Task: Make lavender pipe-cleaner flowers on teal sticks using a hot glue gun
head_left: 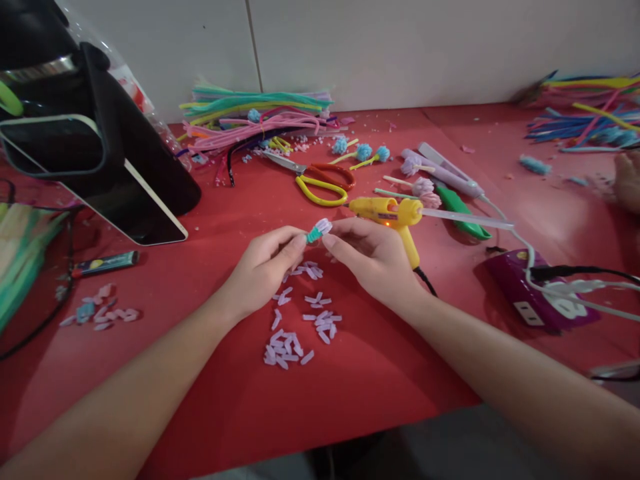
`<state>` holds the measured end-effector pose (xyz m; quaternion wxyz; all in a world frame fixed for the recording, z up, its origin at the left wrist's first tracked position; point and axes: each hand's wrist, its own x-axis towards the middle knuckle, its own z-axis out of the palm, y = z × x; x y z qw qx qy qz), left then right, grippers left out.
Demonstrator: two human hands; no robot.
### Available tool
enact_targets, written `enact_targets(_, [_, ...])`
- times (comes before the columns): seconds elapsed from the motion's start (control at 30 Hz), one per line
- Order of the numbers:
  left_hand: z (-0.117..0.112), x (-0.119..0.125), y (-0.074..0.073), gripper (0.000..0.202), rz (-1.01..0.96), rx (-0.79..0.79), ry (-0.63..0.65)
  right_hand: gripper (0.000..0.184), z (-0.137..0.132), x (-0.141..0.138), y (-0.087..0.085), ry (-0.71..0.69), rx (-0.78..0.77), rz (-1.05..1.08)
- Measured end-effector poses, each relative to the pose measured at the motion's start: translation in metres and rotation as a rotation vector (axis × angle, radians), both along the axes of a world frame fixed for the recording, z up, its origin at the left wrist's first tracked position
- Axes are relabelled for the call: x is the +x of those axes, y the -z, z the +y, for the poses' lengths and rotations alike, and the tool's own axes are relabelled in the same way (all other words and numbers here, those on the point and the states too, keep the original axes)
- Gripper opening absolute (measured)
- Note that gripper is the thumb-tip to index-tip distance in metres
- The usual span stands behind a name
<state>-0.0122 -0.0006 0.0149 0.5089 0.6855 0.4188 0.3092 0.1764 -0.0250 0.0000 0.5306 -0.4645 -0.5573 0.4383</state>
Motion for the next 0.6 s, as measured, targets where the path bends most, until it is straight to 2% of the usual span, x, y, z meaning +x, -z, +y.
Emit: enact_targets(0.6, [-0.0009, 0.0026, -0.0021, 0.029, 0.101, 0.14, -0.027, 0.018, -0.0026, -0.001, -0.0019, 0.0, -0.022, 0.001])
